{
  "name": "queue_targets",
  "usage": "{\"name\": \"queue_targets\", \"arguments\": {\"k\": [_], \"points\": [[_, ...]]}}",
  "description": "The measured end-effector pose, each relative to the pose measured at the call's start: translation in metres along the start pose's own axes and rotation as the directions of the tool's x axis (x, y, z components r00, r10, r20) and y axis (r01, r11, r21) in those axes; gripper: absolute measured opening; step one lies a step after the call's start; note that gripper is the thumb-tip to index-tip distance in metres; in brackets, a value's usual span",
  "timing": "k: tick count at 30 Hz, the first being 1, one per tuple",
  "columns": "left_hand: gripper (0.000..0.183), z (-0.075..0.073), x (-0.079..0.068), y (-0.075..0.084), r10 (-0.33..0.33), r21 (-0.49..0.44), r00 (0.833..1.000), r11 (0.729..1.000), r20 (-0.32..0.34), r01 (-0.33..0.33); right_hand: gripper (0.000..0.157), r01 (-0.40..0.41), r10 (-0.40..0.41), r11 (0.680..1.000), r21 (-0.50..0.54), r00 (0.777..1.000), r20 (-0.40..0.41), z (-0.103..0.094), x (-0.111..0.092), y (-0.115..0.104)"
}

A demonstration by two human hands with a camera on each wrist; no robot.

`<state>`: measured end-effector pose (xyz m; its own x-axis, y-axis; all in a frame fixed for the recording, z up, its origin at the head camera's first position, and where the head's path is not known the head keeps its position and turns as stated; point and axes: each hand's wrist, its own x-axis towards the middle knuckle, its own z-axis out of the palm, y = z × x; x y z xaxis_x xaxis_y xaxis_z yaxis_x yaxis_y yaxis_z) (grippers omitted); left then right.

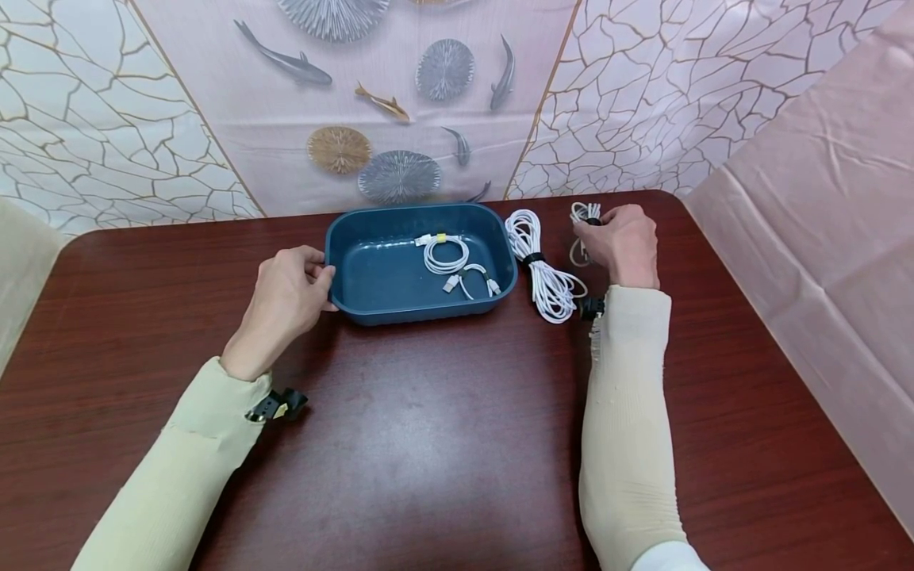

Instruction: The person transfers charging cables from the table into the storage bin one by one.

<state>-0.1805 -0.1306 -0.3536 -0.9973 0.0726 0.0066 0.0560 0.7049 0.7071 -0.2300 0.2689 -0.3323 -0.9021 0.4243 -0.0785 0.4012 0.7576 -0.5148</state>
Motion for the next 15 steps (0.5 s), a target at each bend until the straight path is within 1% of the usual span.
{"name": "queue_targets", "arguments": {"k": [2, 9, 15], "points": [[0.033, -0.0001, -0.0001, 0.0001, -0.003, 0.001, 1.000, 1.000, 0.001, 0.003, 0.048, 0.003, -0.003, 1.000, -0.002, 1.000, -0.002, -0.0005, -0.0009, -0.0010], [0.033, -0.0001, 0.0001, 0.0002, -0.004, 0.002, 1.000, 1.000, 0.002, 0.004, 0.053, 0.028, -0.028, 1.000, -0.010, 1.000, -0.014, -0.0022, -0.0037, -0.0045], [0.033, -0.0002, 0.0001, 0.0002, 0.000, 0.005, 1.000, 1.000, -0.001, 0.000, 0.054, 0.026, -0.026, 1.000, -0.010, 1.000, -0.011, -0.0049, -0.0050, -0.0070]]}}
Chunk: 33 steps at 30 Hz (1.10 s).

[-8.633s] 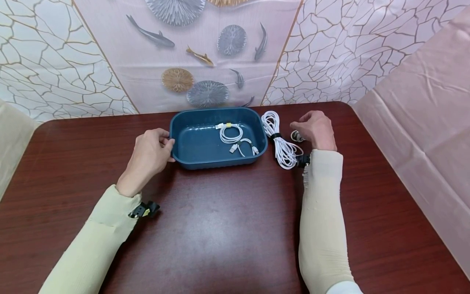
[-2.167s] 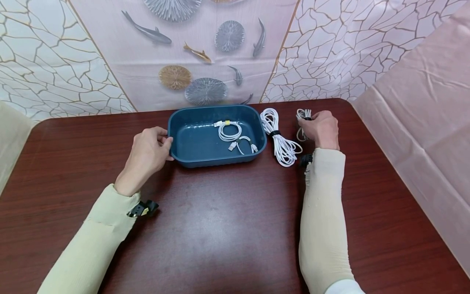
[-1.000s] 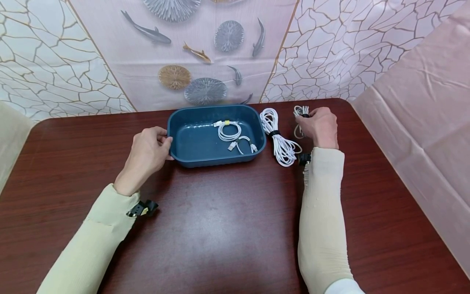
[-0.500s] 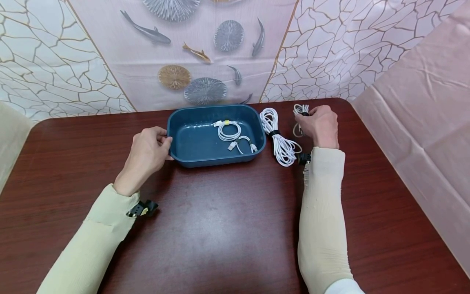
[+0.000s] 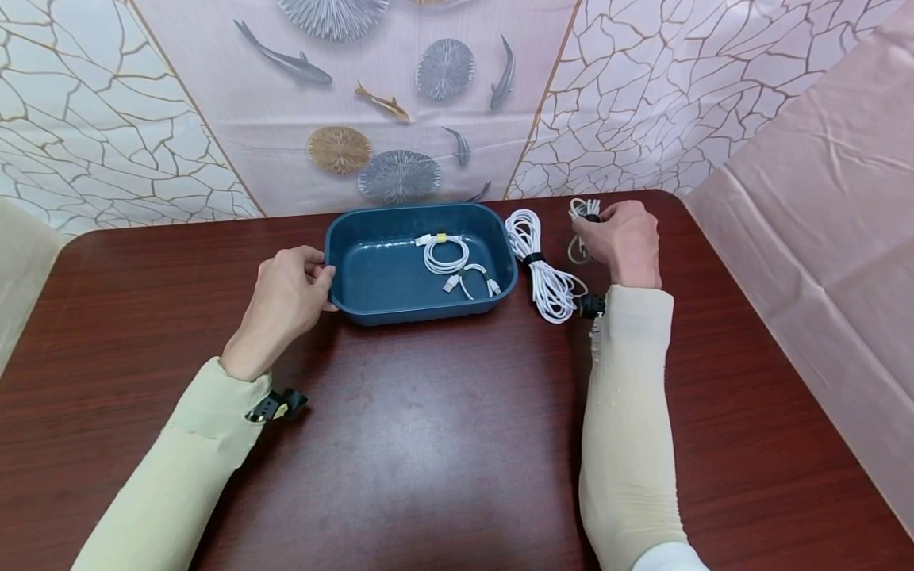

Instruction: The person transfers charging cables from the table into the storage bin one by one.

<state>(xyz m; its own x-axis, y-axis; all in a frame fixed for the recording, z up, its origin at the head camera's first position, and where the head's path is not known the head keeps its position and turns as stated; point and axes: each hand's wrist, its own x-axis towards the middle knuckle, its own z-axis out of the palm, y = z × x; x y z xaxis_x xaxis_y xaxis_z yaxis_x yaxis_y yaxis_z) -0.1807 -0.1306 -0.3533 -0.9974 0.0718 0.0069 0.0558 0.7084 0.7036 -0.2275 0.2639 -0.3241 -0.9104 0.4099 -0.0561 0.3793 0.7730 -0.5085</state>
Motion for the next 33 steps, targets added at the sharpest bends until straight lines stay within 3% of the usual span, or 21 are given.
{"name": "queue_targets", "arguments": {"k": [17, 33], "points": [[0.034, 0.000, 0.000, 0.000, -0.018, 0.002, 1.000, 1.000, 0.011, 0.018, 0.047, 0.008, -0.008, 1.000, -0.009, 1.000, 0.000, -0.003, -0.003, -0.005], [0.033, 0.001, 0.000, -0.001, 0.019, -0.014, 1.000, 1.000, -0.002, -0.019, 0.043, 0.025, -0.025, 1.000, -0.009, 1.000, 0.002, -0.003, -0.006, -0.014]]}}
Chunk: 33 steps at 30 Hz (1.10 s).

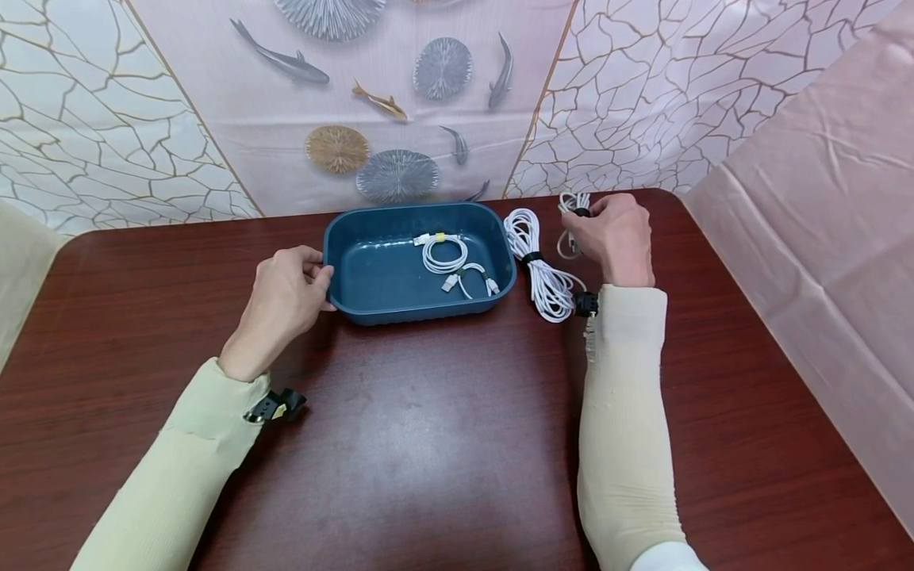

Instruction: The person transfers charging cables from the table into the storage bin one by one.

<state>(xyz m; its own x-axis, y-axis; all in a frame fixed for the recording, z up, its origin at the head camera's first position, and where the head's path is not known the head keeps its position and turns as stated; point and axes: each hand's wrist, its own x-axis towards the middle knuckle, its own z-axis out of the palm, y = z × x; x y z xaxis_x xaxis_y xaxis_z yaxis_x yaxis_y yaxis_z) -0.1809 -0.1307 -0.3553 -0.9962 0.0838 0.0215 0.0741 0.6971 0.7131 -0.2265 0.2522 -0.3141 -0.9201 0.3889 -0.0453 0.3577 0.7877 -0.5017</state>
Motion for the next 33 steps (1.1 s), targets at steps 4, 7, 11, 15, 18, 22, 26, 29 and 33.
{"name": "queue_targets", "arguments": {"k": [4, 7, 11, 15, 18, 22, 26, 29, 33], "points": [[0.034, 0.000, 0.000, 0.000, -0.002, 0.003, 1.000, 1.000, -0.001, 0.002, 0.040, 0.002, -0.002, 1.000, 0.003, 1.000, 0.000, 0.000, -0.001, -0.002], [0.034, 0.000, 0.000, 0.000, -0.009, 0.004, 1.000, 1.000, 0.002, 0.009, 0.039, 0.004, -0.004, 1.000, 0.005, 1.000, -0.002, -0.001, -0.002, -0.003], [0.035, -0.001, 0.000, 0.001, -0.022, 0.003, 1.000, 1.000, 0.010, 0.022, 0.040, 0.006, -0.006, 1.000, 0.012, 1.000, -0.006, -0.001, -0.003, -0.005], [0.035, -0.001, 0.000, 0.001, -0.027, 0.002, 1.000, 1.000, 0.012, 0.027, 0.044, 0.013, -0.012, 1.000, 0.025, 1.000, -0.013, -0.001, -0.004, -0.006], [0.035, -0.001, 0.000, 0.001, -0.027, 0.003, 1.000, 1.000, 0.011, 0.027, 0.043, 0.018, -0.018, 0.999, 0.029, 1.000, -0.017, 0.000, -0.006, -0.007], [0.034, -0.001, 0.000, 0.002, -0.028, 0.003, 1.000, 1.000, 0.011, 0.028, 0.044, 0.018, -0.018, 0.999, 0.031, 1.000, -0.011, 0.000, -0.006, -0.009], [0.034, -0.001, 0.000, 0.001, -0.028, 0.003, 1.000, 1.000, 0.011, 0.028, 0.047, 0.016, -0.016, 0.999, 0.034, 1.000, -0.006, 0.001, -0.007, -0.010], [0.034, -0.001, 0.000, 0.001, -0.027, 0.005, 1.000, 1.000, 0.010, 0.027, 0.048, 0.019, -0.018, 0.999, 0.032, 1.000, -0.009, 0.000, -0.007, -0.011], [0.033, -0.001, 0.000, 0.002, -0.023, 0.006, 1.000, 1.000, 0.009, 0.023, 0.047, 0.020, -0.019, 0.999, 0.035, 1.000, -0.012, 0.000, -0.008, -0.011]]}}
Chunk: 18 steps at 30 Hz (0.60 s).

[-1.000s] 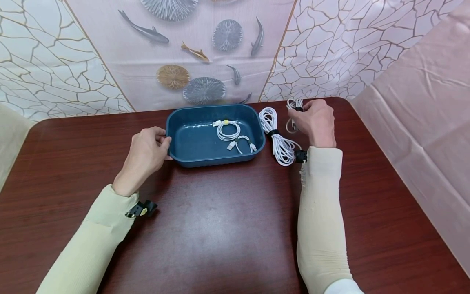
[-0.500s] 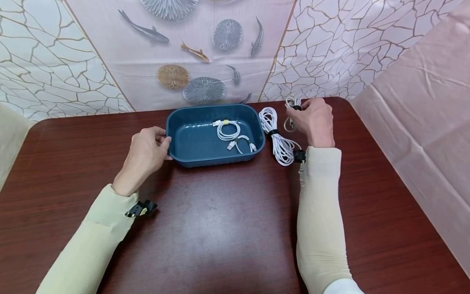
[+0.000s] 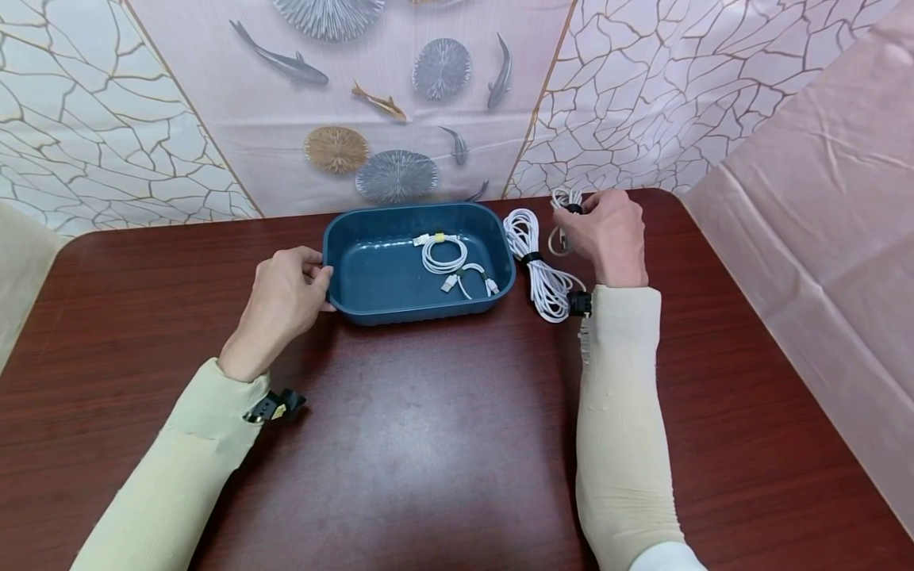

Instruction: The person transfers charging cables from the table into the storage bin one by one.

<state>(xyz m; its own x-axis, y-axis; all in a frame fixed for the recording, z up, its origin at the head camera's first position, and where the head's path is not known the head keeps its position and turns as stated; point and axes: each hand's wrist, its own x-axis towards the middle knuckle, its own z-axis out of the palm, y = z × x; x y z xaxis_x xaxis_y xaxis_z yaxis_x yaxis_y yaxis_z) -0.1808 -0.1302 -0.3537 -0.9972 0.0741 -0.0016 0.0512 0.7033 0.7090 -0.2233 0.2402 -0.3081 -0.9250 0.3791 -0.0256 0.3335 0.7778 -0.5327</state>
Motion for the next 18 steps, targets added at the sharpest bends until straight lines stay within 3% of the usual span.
{"name": "queue_targets", "arguments": {"k": [18], "points": [[0.033, -0.0002, -0.0001, -0.0005, 0.005, -0.005, 1.000, 1.000, -0.004, -0.005, 0.038, 0.046, -0.047, 0.999, -0.028, 0.999, -0.021, 0.0035, -0.0030, -0.0053]]}}
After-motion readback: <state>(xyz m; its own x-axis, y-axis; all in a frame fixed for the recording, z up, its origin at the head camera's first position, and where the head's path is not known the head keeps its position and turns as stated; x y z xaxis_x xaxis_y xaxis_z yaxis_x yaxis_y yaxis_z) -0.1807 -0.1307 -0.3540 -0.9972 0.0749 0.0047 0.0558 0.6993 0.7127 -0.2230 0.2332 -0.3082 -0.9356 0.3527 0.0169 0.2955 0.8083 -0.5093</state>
